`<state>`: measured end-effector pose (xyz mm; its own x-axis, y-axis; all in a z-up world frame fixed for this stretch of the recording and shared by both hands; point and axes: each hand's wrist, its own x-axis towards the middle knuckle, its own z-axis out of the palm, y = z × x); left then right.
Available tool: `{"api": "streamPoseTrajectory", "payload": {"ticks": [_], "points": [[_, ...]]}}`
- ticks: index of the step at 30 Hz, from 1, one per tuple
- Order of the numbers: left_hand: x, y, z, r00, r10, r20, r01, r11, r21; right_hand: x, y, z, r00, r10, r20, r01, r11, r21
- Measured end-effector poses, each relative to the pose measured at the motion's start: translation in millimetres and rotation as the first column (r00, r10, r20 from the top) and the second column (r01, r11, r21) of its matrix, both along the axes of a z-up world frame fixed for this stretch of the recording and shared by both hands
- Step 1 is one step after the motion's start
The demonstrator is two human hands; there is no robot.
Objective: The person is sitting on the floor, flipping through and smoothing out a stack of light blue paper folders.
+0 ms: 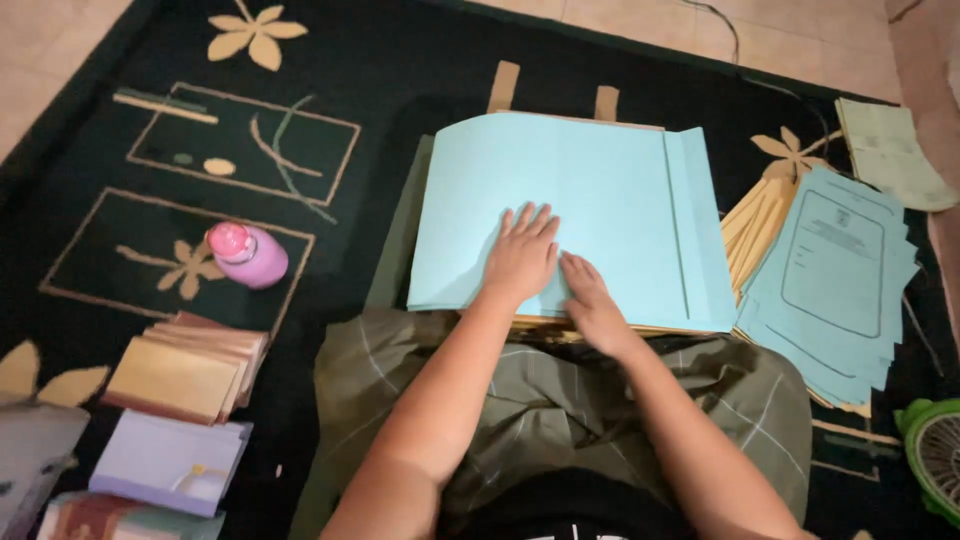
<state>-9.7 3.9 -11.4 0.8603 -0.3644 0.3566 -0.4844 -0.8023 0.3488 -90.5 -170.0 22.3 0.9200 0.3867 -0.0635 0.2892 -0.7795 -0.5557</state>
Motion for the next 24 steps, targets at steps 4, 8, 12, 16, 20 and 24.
{"api": "streamPoseTrajectory", "payload": {"ticks": [4, 8, 12, 16, 20, 24], "points": [[2.0, 1.8, 9.8, 1.0, 0.0, -0.008, 0.0, 0.999, 0.033, -3.8, 6.8, -0.1, 0.988, -0.059, 0.144, 0.093, 0.966, -0.243], [-5.7, 3.2, 15.0, 0.994, 0.009, -0.113, -0.001, 0.998, 0.066, 6.1, -35.3, -24.1, 0.947, -0.272, 0.169, 0.317, 0.87, -0.378], [-3.1, 2.2, 10.7, 0.995, 0.021, -0.097, -0.014, 0.997, 0.075, 6.3, -67.4, -23.8, 0.873, -0.441, 0.21, 0.486, 0.742, -0.462], [-4.1, 2.1, 12.6, 0.993, 0.018, -0.119, -0.012, 0.998, 0.054, 1.4, -76.8, -23.3, 0.815, -0.55, 0.183, 0.566, 0.687, -0.456], [-5.1, 2.8, 12.0, 0.995, 0.03, -0.097, -0.026, 0.999, 0.044, 4.9, -98.9, -25.3, 0.796, -0.563, 0.223, 0.598, 0.671, -0.439], [-5.6, 2.4, 13.7, 0.995, 0.026, -0.091, -0.022, 0.999, 0.044, 6.6, -103.7, -17.2, 0.805, -0.573, 0.154, 0.575, 0.69, -0.439]]}}
